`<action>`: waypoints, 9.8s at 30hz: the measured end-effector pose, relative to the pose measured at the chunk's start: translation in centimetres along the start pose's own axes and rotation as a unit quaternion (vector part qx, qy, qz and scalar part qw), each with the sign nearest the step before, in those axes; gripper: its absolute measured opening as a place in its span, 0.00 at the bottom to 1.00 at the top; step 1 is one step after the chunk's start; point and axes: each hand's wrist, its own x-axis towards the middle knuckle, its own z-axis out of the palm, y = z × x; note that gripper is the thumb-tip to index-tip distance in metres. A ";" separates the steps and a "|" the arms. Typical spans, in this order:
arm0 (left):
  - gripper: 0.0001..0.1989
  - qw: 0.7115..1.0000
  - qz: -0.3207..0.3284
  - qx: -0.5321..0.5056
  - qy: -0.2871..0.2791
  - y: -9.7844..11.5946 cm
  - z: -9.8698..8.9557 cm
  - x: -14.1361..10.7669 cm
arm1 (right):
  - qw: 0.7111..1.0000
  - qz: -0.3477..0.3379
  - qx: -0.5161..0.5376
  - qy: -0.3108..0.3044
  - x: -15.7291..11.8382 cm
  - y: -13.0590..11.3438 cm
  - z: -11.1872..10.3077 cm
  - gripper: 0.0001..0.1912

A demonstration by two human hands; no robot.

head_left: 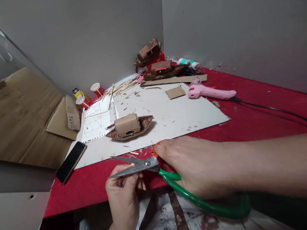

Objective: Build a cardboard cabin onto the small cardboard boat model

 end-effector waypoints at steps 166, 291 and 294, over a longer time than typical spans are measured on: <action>0.10 0.985 -0.119 -0.120 0.031 0.9 2.1 0.9 | 0.984 -0.069 -0.060 0.152 0.3 5.5 2.1 0.26; 0.07 0.971 -0.203 -0.121 -0.039 0.7 1.1 1.5 | 0.993 -0.049 0.019 0.103 -0.7 6.8 1.4 0.24; 0.09 0.969 -0.196 -0.136 -0.061 0.7 1.3 1.5 | 0.991 -0.078 0.028 0.104 -0.4 6.5 1.7 0.24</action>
